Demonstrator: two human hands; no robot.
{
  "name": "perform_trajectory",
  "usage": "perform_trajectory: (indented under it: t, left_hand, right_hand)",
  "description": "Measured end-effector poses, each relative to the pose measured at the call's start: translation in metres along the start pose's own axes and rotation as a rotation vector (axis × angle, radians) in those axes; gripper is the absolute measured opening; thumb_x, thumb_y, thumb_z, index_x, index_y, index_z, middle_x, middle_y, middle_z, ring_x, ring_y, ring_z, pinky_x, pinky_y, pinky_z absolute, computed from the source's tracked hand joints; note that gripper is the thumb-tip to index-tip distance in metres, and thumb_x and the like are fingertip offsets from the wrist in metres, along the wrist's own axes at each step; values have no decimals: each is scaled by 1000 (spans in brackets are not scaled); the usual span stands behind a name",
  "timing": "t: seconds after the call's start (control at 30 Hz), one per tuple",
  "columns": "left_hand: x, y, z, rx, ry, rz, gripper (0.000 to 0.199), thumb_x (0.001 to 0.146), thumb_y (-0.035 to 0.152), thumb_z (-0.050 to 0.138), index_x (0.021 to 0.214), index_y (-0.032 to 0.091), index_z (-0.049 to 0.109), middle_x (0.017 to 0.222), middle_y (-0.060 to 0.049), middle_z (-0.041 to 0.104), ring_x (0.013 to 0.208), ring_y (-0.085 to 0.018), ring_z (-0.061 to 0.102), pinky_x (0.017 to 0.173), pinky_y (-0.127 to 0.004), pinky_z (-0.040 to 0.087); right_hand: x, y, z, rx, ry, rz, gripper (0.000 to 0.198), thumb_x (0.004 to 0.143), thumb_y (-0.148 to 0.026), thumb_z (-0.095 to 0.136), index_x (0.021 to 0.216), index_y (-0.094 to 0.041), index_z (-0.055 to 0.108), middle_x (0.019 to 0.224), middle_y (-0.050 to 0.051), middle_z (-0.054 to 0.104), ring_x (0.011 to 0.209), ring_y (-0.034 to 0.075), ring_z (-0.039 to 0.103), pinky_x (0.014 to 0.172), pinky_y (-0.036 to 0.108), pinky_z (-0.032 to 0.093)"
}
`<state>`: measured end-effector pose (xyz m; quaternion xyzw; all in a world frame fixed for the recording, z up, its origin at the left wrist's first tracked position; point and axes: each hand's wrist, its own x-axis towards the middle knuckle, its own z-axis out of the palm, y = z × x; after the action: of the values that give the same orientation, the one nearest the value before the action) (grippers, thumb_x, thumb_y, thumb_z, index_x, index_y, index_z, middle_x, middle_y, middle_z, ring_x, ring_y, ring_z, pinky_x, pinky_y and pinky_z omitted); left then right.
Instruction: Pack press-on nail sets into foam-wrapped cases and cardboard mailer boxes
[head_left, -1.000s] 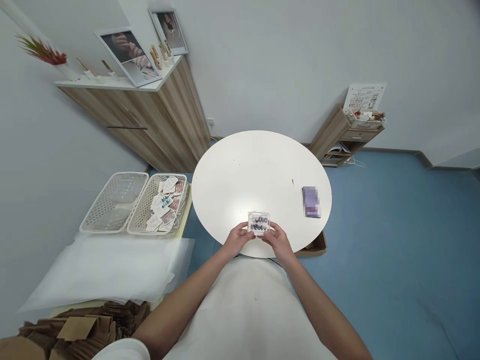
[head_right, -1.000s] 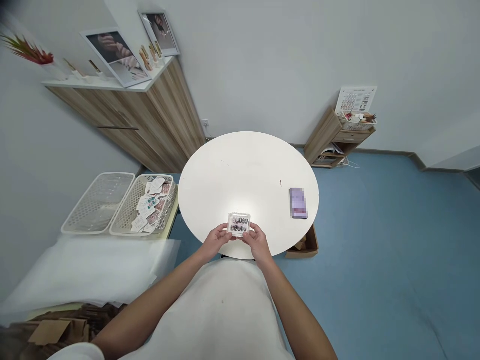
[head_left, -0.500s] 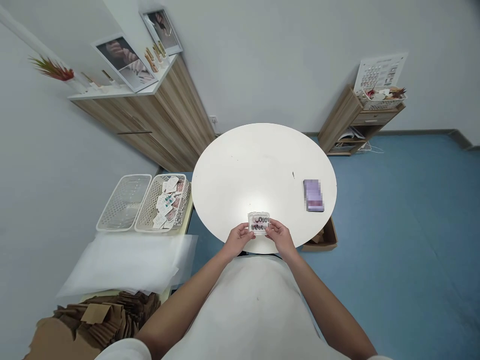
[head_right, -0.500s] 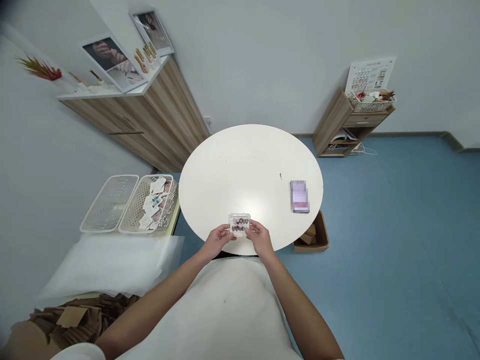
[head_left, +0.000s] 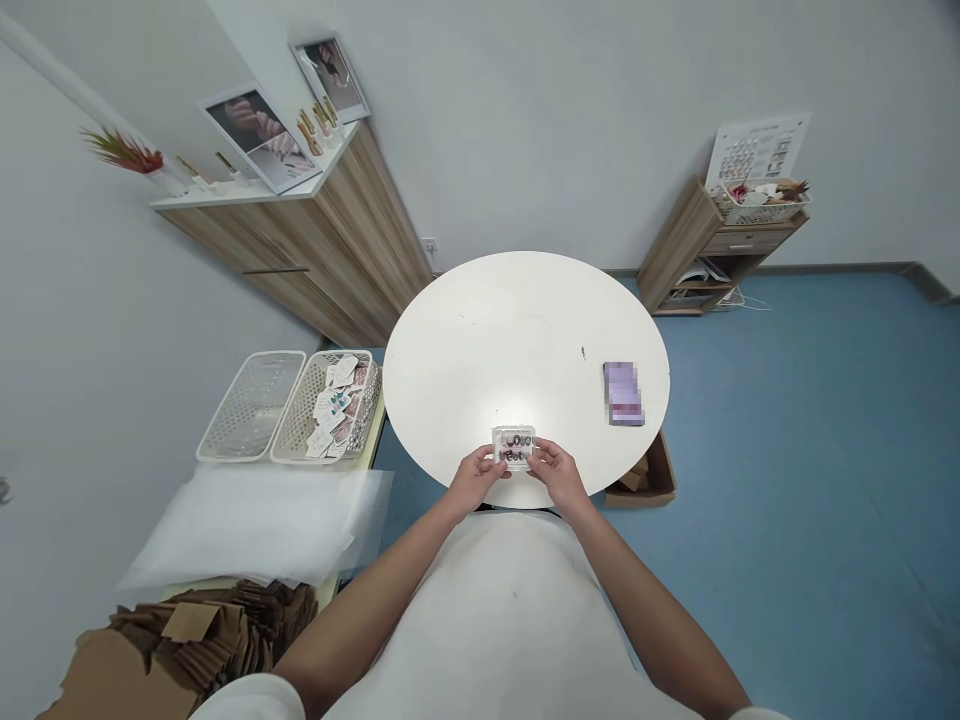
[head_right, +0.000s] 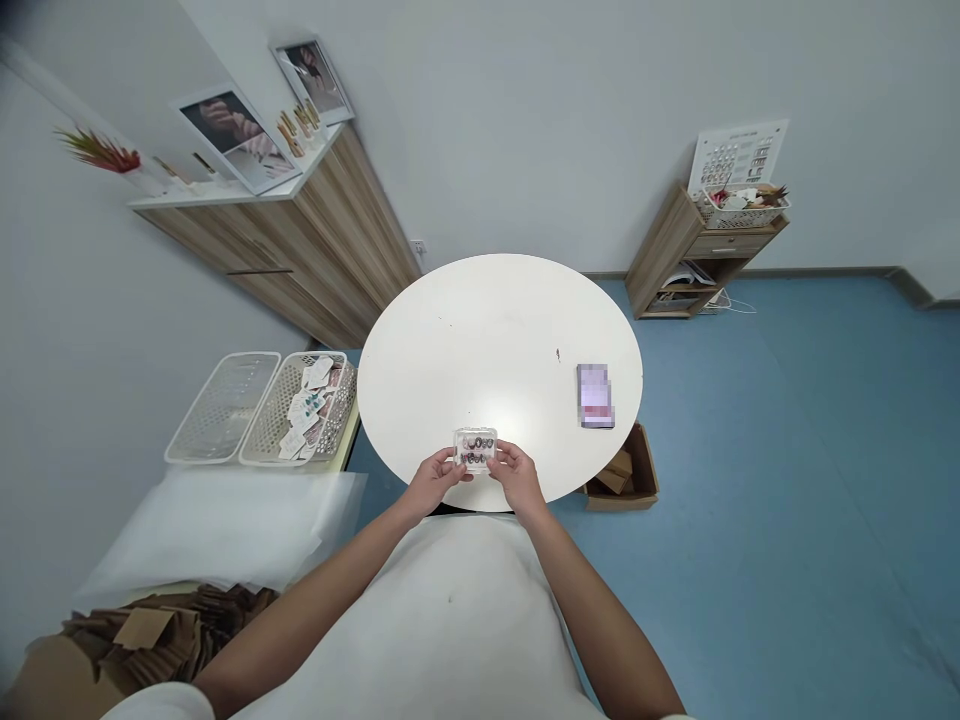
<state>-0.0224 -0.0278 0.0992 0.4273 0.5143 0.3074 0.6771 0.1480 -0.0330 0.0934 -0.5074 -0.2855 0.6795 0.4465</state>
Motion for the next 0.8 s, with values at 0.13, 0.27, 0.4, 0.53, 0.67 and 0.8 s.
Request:
perform_trajectory:
  t: [0.13, 0.27, 0.4, 0.53, 0.67, 0.8]
  left_hand:
    - [0, -2, 1, 36, 10, 0, 48, 71, 44, 60, 108, 17, 49, 90, -8, 67, 82, -19, 63, 79, -31, 40]
    - [0, -2, 5, 50, 19, -5, 47, 72, 45, 59, 109, 17, 49, 91, -8, 67, 82, -19, 63, 78, -31, 39]
    - [-4, 0, 8, 48, 41, 0, 50, 73, 45, 58, 113, 17, 49, 92, -9, 67, 83, -20, 63, 79, -32, 39]
    - [-5, -2, 8, 50, 56, 8, 51, 73, 44, 58, 114, 17, 48, 89, -8, 67, 83, -21, 63, 80, -33, 38]
    - [-2, -5, 6, 50, 70, 26, 48, 73, 44, 59, 112, 18, 48, 84, -7, 68, 82, -20, 63, 80, -33, 39]
    - [2, -6, 6, 32, 68, 37, 47, 72, 44, 59, 111, 18, 48, 86, -7, 68, 80, -19, 63, 80, -33, 39]
  right_hand:
    - [-1, -2, -1, 9, -14, -10, 46, 60, -36, 69, 102, -22, 57, 100, 5, 62, 84, 18, 59, 78, 35, 45]
    - [-1, 1, -4, 30, -5, 5, 45, 61, -34, 69, 102, -22, 55, 102, 5, 61, 87, 18, 59, 78, 35, 47]
    - [1, 5, -8, 38, 7, 45, 44, 61, -34, 68, 102, -23, 55, 97, 4, 62, 90, 18, 58, 79, 35, 47]
    - [2, 5, -8, 52, -14, 62, 44, 60, -34, 69, 100, -23, 56, 96, 4, 63, 89, 19, 59, 81, 37, 47]
    - [3, 3, -4, 50, -30, 51, 45, 60, -35, 69, 101, -23, 55, 97, 5, 63, 92, 20, 58, 81, 38, 47]
    - [4, -1, -2, 52, -32, 53, 45, 60, -35, 69, 101, -23, 54, 97, 5, 62, 93, 20, 57, 81, 38, 47]
